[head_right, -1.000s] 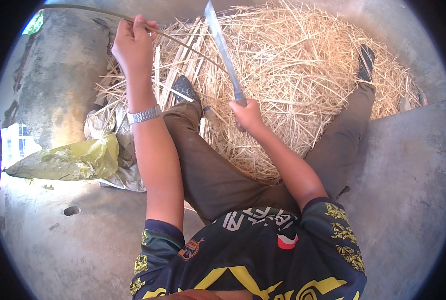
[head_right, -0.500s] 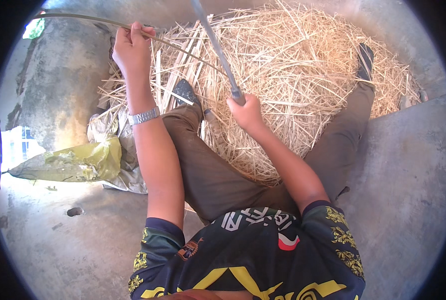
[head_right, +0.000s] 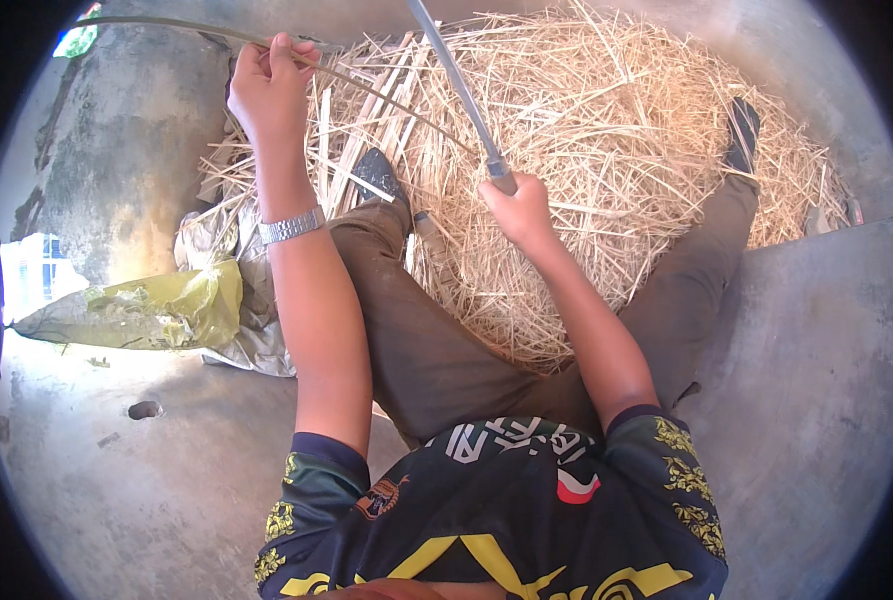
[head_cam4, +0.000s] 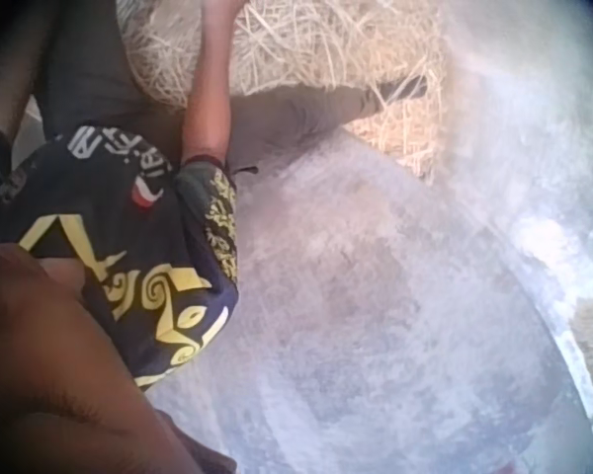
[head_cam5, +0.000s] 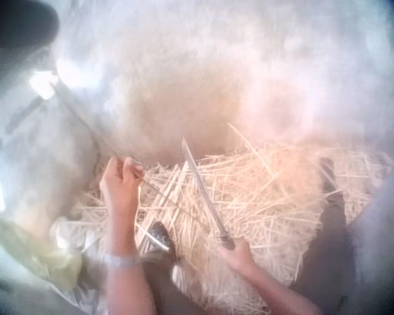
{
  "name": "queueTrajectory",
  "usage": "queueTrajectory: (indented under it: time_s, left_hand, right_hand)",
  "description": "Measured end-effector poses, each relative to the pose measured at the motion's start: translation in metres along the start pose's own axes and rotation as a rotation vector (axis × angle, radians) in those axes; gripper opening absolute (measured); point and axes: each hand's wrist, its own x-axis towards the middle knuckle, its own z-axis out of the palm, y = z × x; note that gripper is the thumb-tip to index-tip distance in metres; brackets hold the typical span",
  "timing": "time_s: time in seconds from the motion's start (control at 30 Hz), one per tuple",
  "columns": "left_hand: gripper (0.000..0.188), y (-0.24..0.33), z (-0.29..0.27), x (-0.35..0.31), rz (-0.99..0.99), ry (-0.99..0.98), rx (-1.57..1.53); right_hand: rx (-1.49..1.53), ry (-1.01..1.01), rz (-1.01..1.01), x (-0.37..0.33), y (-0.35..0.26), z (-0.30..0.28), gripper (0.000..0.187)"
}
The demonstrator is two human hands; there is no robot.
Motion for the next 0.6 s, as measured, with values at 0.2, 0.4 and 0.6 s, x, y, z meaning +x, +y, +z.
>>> queueTrajectory:
  time_s: [0.2,0.4,0.6]
  left_hand:
    - [0.021,0.006,0.007,0.0,0.044,0.0,0.118]
    - [0.022,0.002,-0.002,-0.003,-0.036,0.027,0.006]
    - [0.025,0.005,0.004,-0.006,0.038,0.089,0.093]
  right_hand:
    - [-0.19,-0.113,0.432,0.007,0.087,-0.002,0.023]
    - [-0.463,-0.139,0.24,0.009,0.055,-0.013,0.024]
    - [-0.243,-0.144,0.017,0.001,0.026,0.021,0.022]
